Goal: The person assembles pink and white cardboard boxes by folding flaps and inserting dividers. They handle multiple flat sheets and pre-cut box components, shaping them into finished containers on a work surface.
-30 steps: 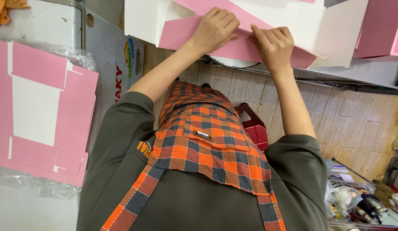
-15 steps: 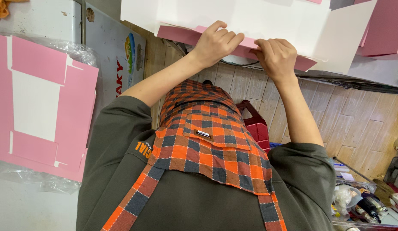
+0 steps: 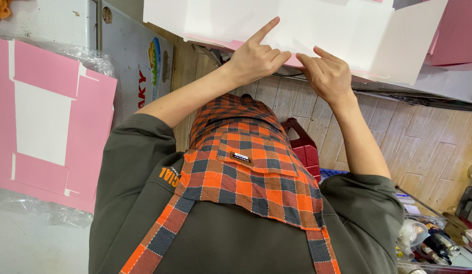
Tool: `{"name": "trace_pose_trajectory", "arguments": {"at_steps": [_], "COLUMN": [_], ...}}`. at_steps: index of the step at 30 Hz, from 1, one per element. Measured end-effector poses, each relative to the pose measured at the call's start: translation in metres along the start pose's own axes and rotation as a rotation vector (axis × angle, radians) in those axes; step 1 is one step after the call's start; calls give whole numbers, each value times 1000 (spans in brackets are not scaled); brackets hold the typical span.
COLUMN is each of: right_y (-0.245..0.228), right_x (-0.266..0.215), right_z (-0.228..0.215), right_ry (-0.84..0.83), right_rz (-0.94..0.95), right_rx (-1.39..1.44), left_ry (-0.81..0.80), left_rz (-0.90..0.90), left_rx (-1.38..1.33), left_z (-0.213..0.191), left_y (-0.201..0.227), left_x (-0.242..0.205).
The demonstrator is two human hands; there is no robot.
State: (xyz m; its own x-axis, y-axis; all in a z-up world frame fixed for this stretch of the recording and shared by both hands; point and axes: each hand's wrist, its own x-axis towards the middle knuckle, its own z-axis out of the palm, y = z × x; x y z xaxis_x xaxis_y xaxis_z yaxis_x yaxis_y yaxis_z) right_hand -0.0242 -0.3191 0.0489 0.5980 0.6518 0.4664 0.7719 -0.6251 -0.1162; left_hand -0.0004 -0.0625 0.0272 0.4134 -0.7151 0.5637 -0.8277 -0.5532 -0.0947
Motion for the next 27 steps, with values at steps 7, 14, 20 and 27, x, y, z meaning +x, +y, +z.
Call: {"name": "trace_pose_trajectory", "arguments": {"at_steps": [7,14,20,27], "right_y": [-10,-11,-14,-16], "right_x": [3,1,-3,6], "right_z": [-8,-17,-15,-17], "right_ry": [-33,-79,86,194], "right_rz": [-37,-42,37,3], "right_rx": [-21,-39,-66,-109], "left_ry": [-6,-36,-32,-18], "left_rz": [33,44,-17,1], "left_rx": [-18,4,-10,-29], "left_z": [-2,-9,-12,-4], "left_y": [5,12,11,2], "left_x": [-5,-2,5,12]}}
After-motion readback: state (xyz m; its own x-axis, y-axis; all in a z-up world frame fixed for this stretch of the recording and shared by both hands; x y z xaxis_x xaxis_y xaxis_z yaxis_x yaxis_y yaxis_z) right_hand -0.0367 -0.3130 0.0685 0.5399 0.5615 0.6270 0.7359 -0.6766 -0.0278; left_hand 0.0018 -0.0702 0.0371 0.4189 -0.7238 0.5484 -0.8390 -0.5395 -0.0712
